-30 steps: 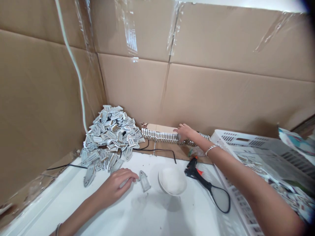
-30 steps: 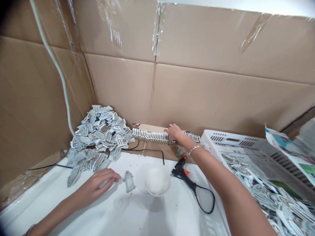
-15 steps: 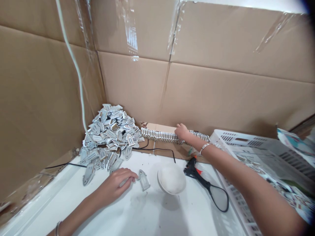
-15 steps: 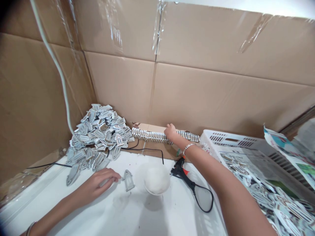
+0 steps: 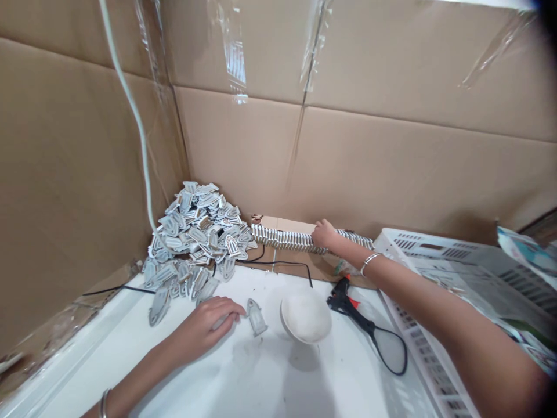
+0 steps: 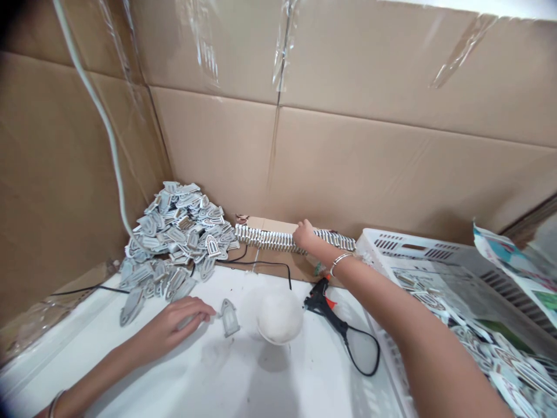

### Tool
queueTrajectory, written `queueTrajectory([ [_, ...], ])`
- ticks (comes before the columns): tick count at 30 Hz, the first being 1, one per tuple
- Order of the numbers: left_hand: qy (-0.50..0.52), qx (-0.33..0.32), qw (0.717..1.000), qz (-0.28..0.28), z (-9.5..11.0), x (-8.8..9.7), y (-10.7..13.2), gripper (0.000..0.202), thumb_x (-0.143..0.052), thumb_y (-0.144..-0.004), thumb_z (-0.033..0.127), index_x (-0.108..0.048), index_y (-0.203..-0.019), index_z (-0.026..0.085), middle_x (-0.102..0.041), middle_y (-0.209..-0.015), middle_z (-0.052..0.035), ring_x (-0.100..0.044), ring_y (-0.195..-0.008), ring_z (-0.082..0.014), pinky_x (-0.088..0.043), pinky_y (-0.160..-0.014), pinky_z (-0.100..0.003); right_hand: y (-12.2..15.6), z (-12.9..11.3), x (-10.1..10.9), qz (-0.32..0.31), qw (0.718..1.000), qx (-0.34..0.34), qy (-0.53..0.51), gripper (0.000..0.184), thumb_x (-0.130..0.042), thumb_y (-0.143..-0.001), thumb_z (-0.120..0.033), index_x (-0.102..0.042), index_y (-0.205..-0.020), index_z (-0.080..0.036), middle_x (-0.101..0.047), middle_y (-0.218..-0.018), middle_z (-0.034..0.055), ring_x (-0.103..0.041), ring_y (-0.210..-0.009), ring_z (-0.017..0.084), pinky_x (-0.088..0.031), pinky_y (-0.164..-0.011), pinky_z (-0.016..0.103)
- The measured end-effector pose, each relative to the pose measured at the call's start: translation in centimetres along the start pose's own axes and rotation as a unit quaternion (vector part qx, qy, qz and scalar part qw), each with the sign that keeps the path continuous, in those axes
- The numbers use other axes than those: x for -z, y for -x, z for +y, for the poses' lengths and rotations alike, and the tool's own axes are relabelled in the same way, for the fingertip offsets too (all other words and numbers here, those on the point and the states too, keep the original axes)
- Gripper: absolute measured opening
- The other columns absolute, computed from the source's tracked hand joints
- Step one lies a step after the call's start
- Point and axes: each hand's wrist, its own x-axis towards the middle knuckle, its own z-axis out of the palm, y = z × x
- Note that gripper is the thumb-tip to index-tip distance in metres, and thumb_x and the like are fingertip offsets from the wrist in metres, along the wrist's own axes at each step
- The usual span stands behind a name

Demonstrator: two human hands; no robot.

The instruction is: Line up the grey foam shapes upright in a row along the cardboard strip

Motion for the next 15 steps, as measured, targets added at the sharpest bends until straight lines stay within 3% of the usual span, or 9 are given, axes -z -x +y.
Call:
queueTrajectory([
  [4,-0.005,0.004,1.0,-0.007,0.1,0.0,-0.1,0.029,-0.037,-0.101,0.024,-0.065,-0.111,0.023,-0.071,-0.096,-0.0037,-0.065,-0.09,-0.0171,-0.047,-0.082,-0.028,0.9,-0.3,0.7,-0.062,0.994,-0.012,0.09,0.01,-0.062,-0.083,-0.009,-0.071,-0.08,-0.013,-0.071,-0.094,0.0187,-0.058,-0.103,0.026,-0.039,-0.095,0.04],
  [8,-0.008,0.005,1.0,-0.014,-0.2,-0.2,0.0,0.03,-0.037,-0.102,0.024,-0.065,-0.111,0.023,-0.071,-0.098,-0.0039,-0.065,-0.091,-0.0173,-0.047,-0.082,-0.028,1.3,-0.5,1.5,-0.093,0.986,-0.018,0.135,0.014,-0.059,-0.091,-0.022,-0.071,-0.092,-0.013,-0.07,-0.103,0.0124,-0.059,-0.105,0.023,-0.038,-0.097,0.04],
  [15,-0.017,0.002,1.0,-0.015,-0.2,-0.2,0.0,0.03,-0.037,-0.101,0.025,-0.066,-0.111,0.023,-0.071,-0.098,-0.0041,-0.065,-0.09,-0.0172,-0.048,-0.081,-0.027,2.3,0.3,2.5,-0.11,0.985,-0.014,0.133,0.026,-0.05,-0.09,-0.014,-0.075,-0.095,-0.015,-0.071,-0.108,0.0188,-0.061,-0.109,0.027,-0.039,-0.091,0.039],
])
